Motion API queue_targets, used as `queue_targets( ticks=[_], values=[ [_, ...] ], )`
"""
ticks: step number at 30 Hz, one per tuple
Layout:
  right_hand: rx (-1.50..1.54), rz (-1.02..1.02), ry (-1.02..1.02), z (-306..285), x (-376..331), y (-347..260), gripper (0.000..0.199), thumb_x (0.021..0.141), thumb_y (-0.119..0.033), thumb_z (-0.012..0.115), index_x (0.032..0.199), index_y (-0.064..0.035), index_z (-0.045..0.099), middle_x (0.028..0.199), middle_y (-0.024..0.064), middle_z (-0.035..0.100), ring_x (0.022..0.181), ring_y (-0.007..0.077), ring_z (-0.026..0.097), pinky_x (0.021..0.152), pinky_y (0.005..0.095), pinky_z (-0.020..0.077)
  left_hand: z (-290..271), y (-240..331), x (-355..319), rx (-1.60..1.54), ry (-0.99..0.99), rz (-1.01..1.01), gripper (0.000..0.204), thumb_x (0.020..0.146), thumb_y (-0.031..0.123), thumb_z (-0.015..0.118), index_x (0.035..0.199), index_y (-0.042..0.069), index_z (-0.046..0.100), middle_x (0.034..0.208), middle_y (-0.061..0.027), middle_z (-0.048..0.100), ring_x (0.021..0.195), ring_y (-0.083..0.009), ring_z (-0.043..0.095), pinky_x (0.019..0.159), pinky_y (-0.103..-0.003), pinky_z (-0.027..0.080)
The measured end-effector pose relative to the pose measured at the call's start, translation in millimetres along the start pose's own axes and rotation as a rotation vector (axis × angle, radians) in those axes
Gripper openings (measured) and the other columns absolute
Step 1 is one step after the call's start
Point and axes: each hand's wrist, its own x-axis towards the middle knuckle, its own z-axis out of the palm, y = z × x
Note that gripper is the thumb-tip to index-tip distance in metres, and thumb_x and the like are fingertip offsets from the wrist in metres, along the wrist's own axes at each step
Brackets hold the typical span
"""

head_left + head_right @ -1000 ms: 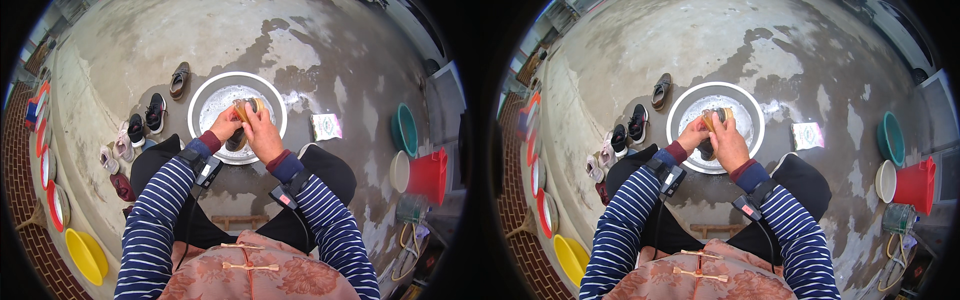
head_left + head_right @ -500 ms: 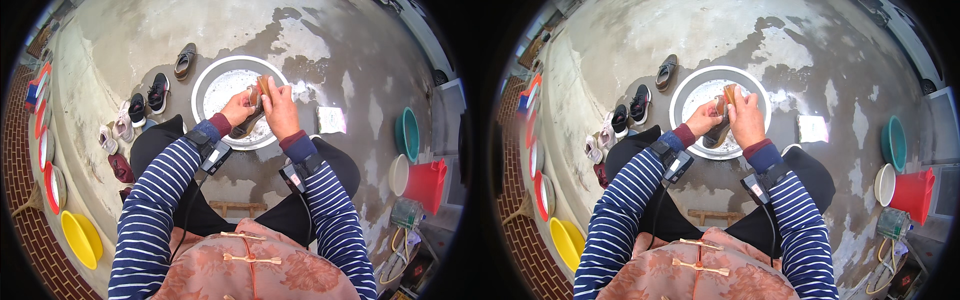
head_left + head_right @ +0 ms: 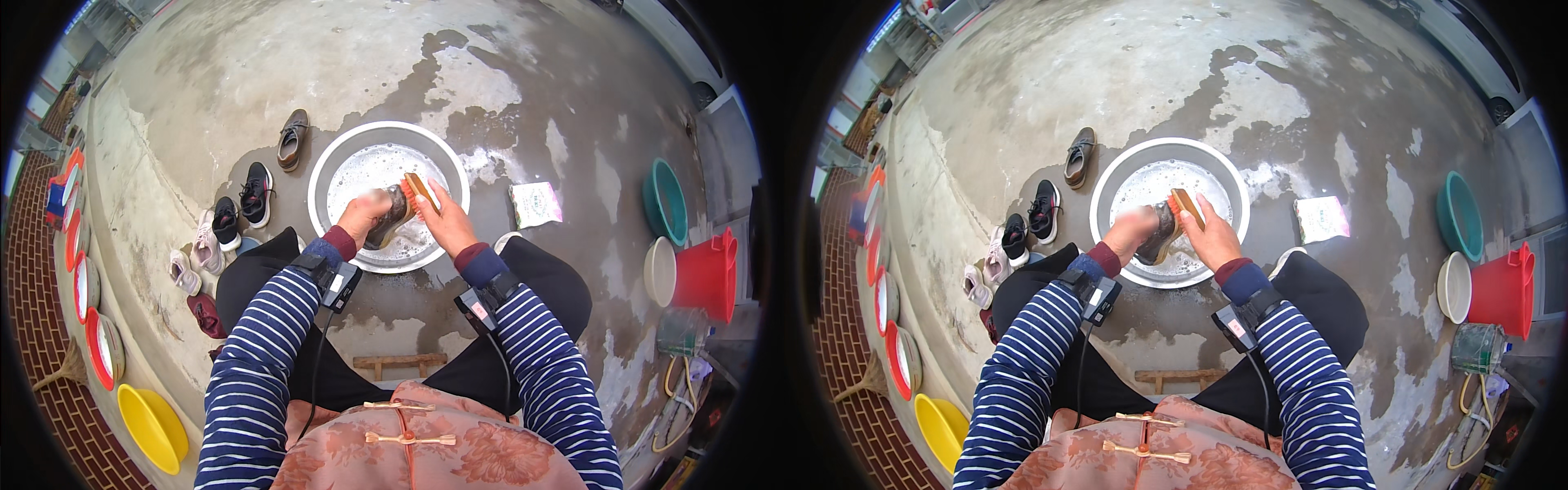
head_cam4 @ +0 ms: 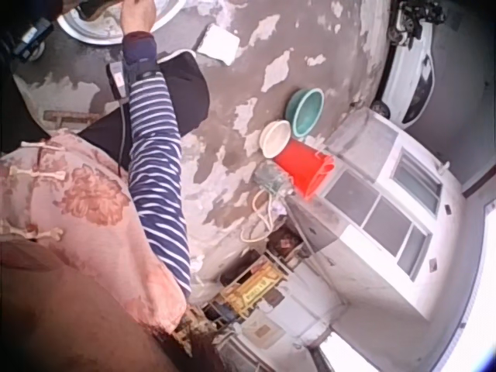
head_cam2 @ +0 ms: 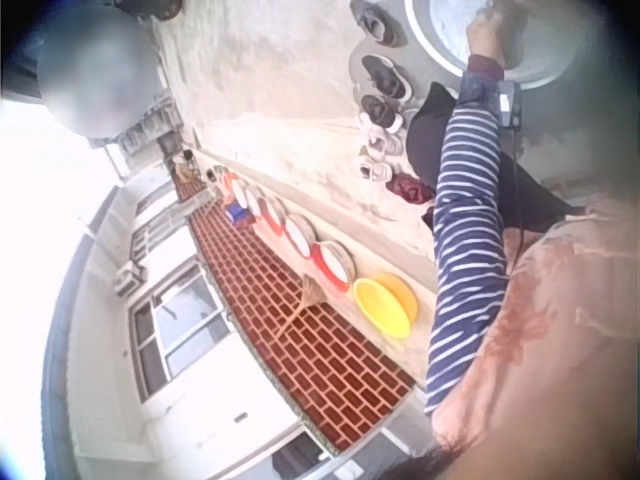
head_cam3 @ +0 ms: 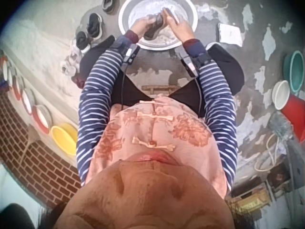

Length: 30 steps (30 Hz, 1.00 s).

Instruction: The person scrubs several shoes and insoles in a basin of soapy water using a brush. They dip the brush into the water, scrub the shoe surfaces and insoles, and place cleaned items aside on the floor.

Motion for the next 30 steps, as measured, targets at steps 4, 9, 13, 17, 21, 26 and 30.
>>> queue_targets(
  ticks=[4,9,13,17,21,26,30],
  values=[
    [0.141,-0.156,0.036,4.8,-13.1,0.5,0.07,0.09,-0.03,0.058,0.146,-0.0031,0.025,0.115,0.0273,0.06,0.104,0.0393,0.06,0.092,0.0419,0.0454,-17.3,-17.7,11.0,0.041,0.153,-0.122,0.029,0.089,0.028,0.059,0.109,0.007,0.06,0.097,0.0002,0.058,0.092,-0.0106,0.055,0.085,-0.028,0.043],
    [-0.074,-0.246,-0.152,5.8,-39.6,-8.7,0.074,0.088,-0.028,0.064,0.149,-0.0208,0.022,0.105,0.026,0.061,0.092,0.0422,0.061,0.08,0.0442,0.0489,-25.8,-38.3,21.1,0.255,0.056,-0.189,0.027,0.093,0.026,0.052,0.112,0.009,0.061,0.102,-0.0001,0.061,0.092,-0.0085,0.054,0.084,-0.027,0.042],
    [-0.264,-0.267,-0.326,9.1,-41.8,-7.9,0.07,0.087,-0.027,0.064,0.147,-0.0204,0.029,0.094,0.0234,0.063,0.08,0.0394,0.062,0.072,0.0451,0.049,-15.7,-40.3,5.6,0.251,-0.074,-0.183,0.025,0.095,0.022,0.051,0.115,0.011,0.06,0.104,0.003,0.061,0.088,-0.0046,0.052,0.078,-0.023,0.04],
    [-0.186,-0.209,-0.029,19.0,-38.9,-3.2,0.066,0.086,-0.024,0.065,0.145,-0.0192,0.035,0.082,0.0244,0.063,0.079,0.0413,0.062,0.073,0.0455,0.0488,-10.4,-35.3,-12.3,0.298,-0.18,-0.146,0.03,0.096,0.011,0.046,0.124,0.004,0.055,0.111,-0.0012,0.062,0.096,-0.009,0.056,0.088,-0.025,0.043],
    [-0.097,-0.204,-0.398,31.0,-45.8,3.7,0.065,0.086,-0.023,0.065,0.144,-0.0115,0.037,0.092,0.026,0.064,0.088,0.0418,0.062,0.079,0.0444,0.0484,-19.6,-42.9,-16.6,0.259,-0.173,-0.1,0.037,0.095,0.007,0.049,0.131,0.003,0.05,0.117,-0.0022,0.061,0.107,-0.0104,0.056,0.097,-0.027,0.042],
    [0.001,-0.06,-0.169,40.2,-45.8,24.0,0.062,0.087,-0.023,0.063,0.142,-0.0092,0.04,0.107,0.0254,0.063,0.099,0.0382,0.061,0.087,0.041,0.0476,-40.7,-63.2,-28.0,0.276,-0.276,-0.176,0.038,0.092,0.003,0.05,0.13,0.001,0.053,0.118,-0.0029,0.062,0.11,-0.0115,0.056,0.102,-0.029,0.038],
    [0.065,-0.065,-0.419,52.0,-67.8,36.0,0.066,0.09,-0.023,0.058,0.147,-0.0087,0.028,0.105,0.0267,0.063,0.099,0.0399,0.06,0.088,0.0422,0.0467,-64.8,-62.7,-44.5,0.423,-0.177,-0.303,0.034,0.091,0.004,0.054,0.124,0.001,0.057,0.118,-0.0015,0.062,0.107,-0.0101,0.056,0.101,-0.028,0.037]
  ],
)
